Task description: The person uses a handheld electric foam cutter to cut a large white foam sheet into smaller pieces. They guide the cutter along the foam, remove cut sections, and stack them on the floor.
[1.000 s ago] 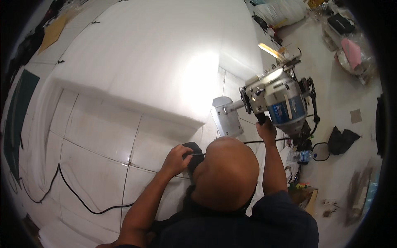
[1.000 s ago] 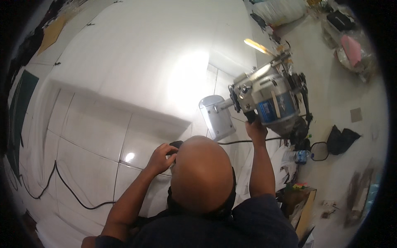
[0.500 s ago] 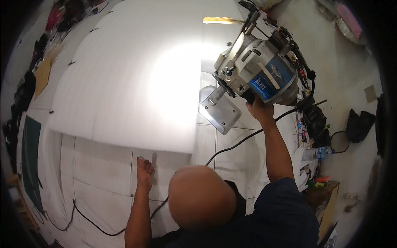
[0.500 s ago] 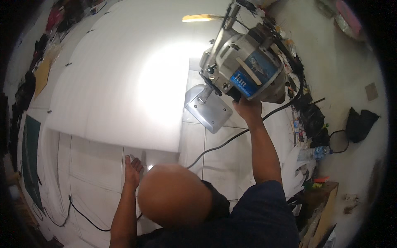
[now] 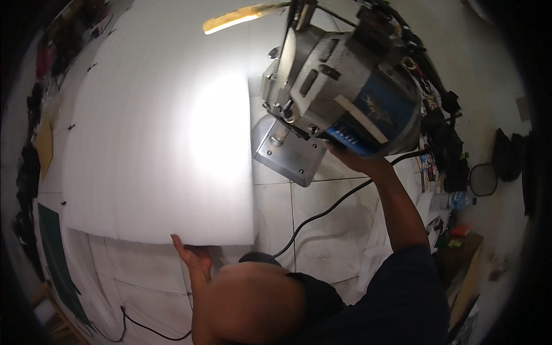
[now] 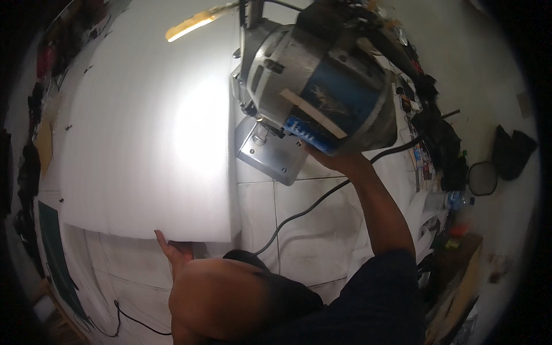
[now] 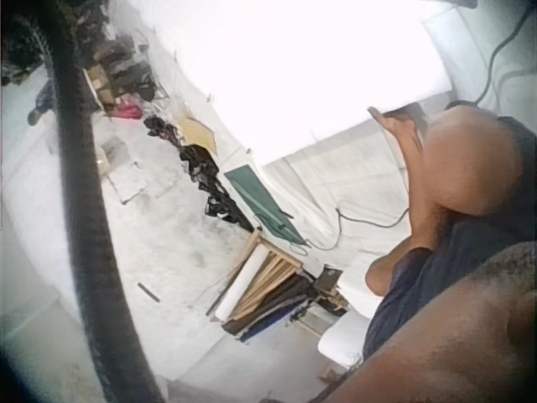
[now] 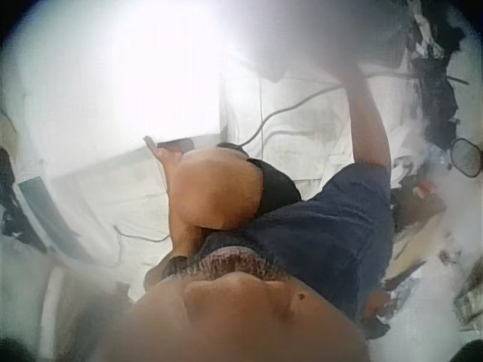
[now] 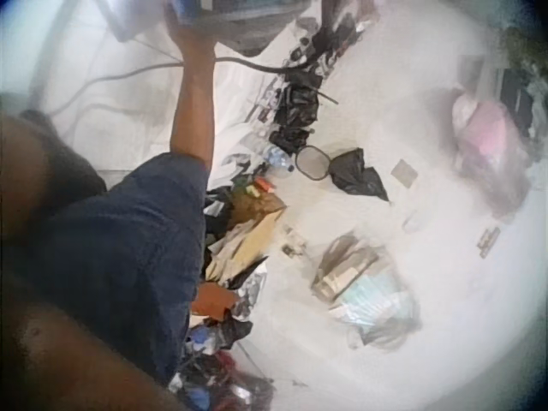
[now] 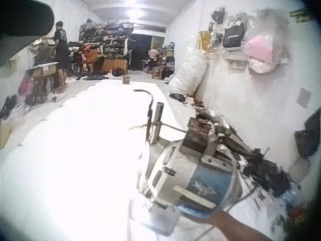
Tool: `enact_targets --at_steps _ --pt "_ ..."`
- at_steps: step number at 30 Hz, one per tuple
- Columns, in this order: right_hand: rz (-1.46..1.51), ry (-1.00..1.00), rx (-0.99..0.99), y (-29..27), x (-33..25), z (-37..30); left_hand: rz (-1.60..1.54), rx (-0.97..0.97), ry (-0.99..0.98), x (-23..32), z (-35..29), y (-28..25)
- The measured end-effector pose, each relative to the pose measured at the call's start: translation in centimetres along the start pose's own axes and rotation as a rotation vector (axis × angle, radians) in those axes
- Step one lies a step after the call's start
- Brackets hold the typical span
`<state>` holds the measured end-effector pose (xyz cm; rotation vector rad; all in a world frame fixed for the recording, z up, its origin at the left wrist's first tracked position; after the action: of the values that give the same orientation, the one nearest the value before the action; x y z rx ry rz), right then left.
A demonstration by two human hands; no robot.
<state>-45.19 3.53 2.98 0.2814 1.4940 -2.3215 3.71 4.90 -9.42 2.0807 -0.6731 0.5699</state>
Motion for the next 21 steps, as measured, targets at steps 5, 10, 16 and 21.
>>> enact_targets --at_steps 5,10,16,21 --pt "-0.138 -0.076 -0.083 -0.2 1.0 0.2 0.013 -0.057 0.044 -0.7 -0.2 0.1" --pt "-0.341 -0.256 0.041 -0.2 -0.4 0.9 0.075 -0.06 0.059 -2.1 0.3 -0.6" --pt "-0.612 -0.279 0.14 -0.2 -1.4 1.5 0.082 -0.07 0.097 -3.0 1.0 -0.4" --pt "-0.579 -0.211 -0.03 0.4 0.8 2.8 0.047 -0.041 0.101 -3.9 1.2 -0.5"
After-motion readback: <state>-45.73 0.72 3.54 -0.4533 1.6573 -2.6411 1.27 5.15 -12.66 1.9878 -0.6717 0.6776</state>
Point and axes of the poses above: each hand's wrist, its own z-axis towards the middle knuckle, its own y-axis out of the palm, x = y × z, the point moved 5 cm from there along z, towards the middle knuckle, and after that the axes turned 11 degrees about -z, right-handed, at the moved point
